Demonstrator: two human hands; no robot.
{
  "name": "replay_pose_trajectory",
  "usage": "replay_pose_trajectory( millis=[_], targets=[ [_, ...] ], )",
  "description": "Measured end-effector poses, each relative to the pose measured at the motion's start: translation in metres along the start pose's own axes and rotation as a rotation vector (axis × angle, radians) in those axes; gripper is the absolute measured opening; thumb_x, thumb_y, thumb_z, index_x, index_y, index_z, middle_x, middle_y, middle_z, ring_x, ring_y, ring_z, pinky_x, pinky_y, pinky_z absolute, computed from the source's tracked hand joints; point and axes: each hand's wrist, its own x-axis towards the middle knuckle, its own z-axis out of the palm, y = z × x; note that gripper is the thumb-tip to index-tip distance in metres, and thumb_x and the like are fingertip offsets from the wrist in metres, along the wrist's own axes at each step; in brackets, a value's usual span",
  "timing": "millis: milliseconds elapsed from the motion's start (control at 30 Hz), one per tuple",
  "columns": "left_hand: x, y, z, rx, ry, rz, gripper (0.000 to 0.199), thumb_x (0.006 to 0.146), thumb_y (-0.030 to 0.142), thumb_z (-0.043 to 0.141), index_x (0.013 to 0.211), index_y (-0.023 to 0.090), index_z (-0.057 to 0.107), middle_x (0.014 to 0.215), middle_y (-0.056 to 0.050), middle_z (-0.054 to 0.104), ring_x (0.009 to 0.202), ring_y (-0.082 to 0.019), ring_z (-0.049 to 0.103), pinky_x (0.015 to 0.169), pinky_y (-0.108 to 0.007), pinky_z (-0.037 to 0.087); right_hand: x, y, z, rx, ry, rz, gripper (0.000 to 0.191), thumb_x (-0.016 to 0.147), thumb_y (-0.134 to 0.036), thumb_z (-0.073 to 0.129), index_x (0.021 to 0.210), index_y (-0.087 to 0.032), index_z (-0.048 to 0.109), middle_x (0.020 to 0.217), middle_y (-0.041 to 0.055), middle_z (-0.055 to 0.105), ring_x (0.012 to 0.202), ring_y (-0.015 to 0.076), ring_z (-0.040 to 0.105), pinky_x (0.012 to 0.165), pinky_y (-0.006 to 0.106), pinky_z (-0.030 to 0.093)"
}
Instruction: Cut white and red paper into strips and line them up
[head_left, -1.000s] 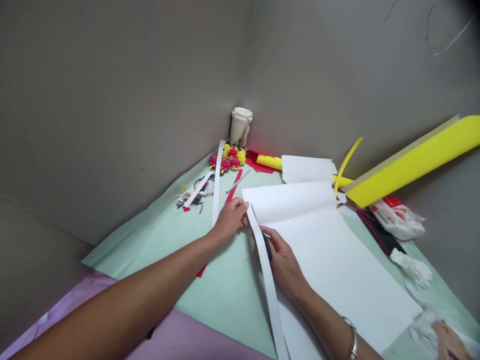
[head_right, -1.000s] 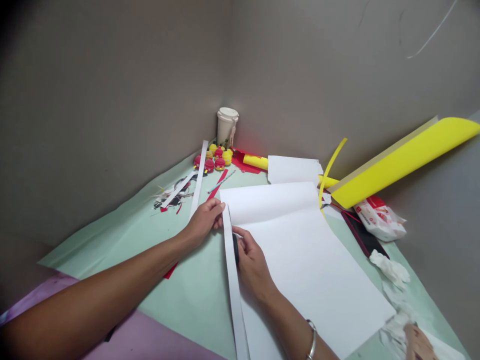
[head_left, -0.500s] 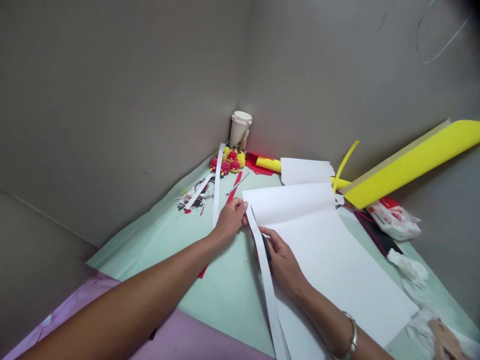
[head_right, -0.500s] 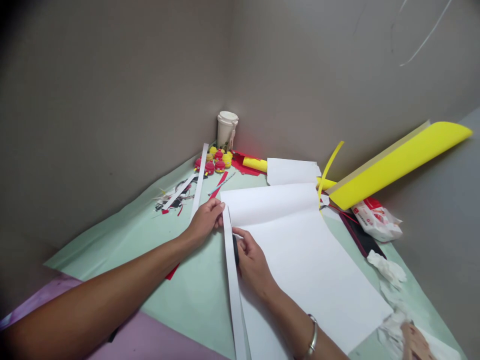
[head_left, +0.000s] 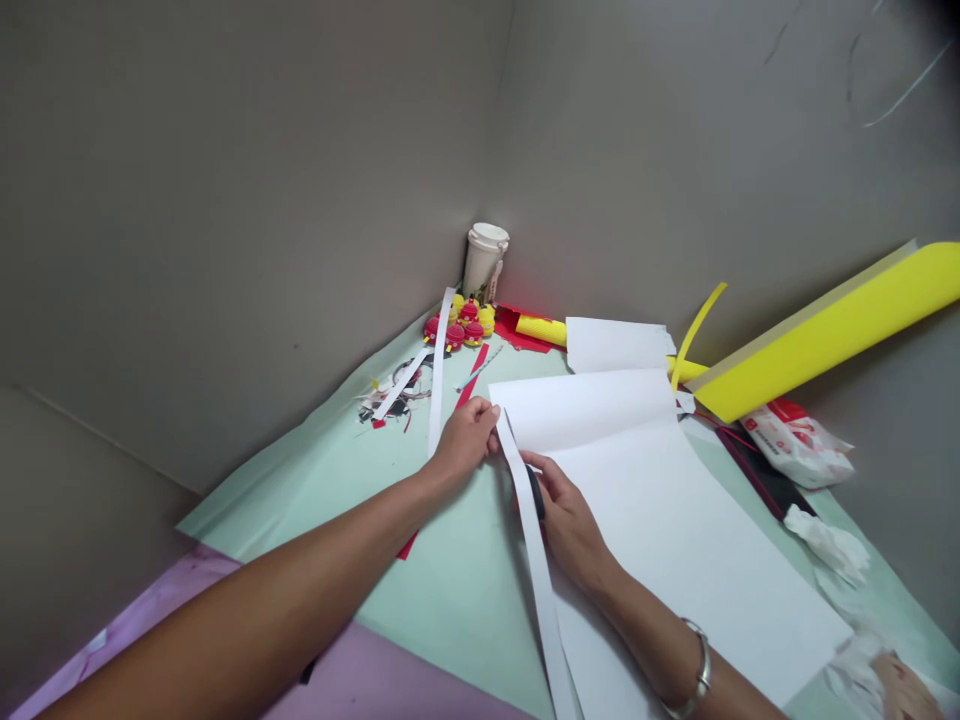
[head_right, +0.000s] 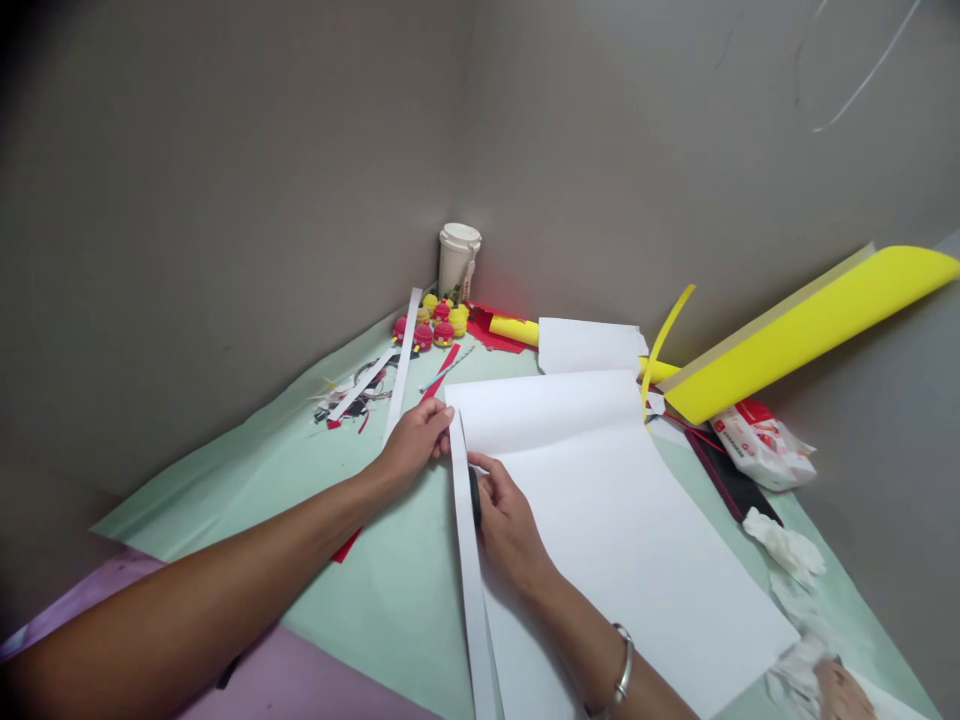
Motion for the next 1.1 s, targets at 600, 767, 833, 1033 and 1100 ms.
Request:
replay_pose_trajectory(
  millis=[600,767,833,1033,1100],
  targets=[
    [-0.002,0.003,0.000,-0.054,0.002,0.005,0.022,0.087,0.038,0.052,0.075,0.021,0.048,0.050,0.004,0.053,0.041,-0.010,0.042,0.045,-0.022,0.032,-0.001,-0.002,0.001,0.034,0.001,-0.002,0.047,0.087,-0.049,0.058,0.125,-0.023,0.057,0.065,-0.0053,0.049,0.058,0.0132,0.041,0.054,0.025,0.035],
    [-0.003,0.005,0.001,-0.038,0.008,0.025,0.022,0.087,0.037,0.053,0.074,0.021,0.048,0.050,0.005,0.053,0.043,-0.010,0.043,0.047,-0.022,0.033,0.000,-0.006,0.003,0.049,0.019,0.001,0.047,0.086,-0.048,0.060,0.125,-0.021,0.058,0.065,-0.0051,0.050,0.056,0.0119,0.040,0.052,0.024,0.034],
    [-0.002,0.004,0.001,-0.040,0.011,0.021,0.021,0.087,0.038,0.052,0.075,0.021,0.048,0.050,0.005,0.053,0.043,-0.010,0.042,0.047,-0.022,0.033,0.001,-0.005,0.003,0.047,0.018,-0.003,0.046,0.086,-0.046,0.060,0.125,-0.022,0.058,0.065,-0.0051,0.050,0.056,0.0116,0.039,0.051,0.023,0.034],
    [-0.001,0.005,0.001,-0.037,0.005,0.005,0.021,0.087,0.037,0.052,0.074,0.021,0.047,0.050,0.005,0.052,0.042,-0.010,0.042,0.045,-0.022,0.032,0.003,0.001,0.001,0.041,0.014,-0.025,0.043,0.088,-0.045,0.058,0.126,-0.023,0.058,0.065,-0.0054,0.048,0.060,0.0129,0.042,0.055,0.024,0.036],
    [-0.001,0.004,0.001,-0.031,0.008,0.002,0.021,0.088,0.037,0.051,0.074,0.021,0.047,0.049,0.005,0.052,0.042,-0.010,0.042,0.045,-0.022,0.032,0.003,0.002,0.001,0.050,0.005,-0.027,0.043,0.089,-0.044,0.057,0.126,-0.023,0.058,0.065,-0.0052,0.048,0.061,0.0131,0.043,0.056,0.025,0.036]
  ],
)
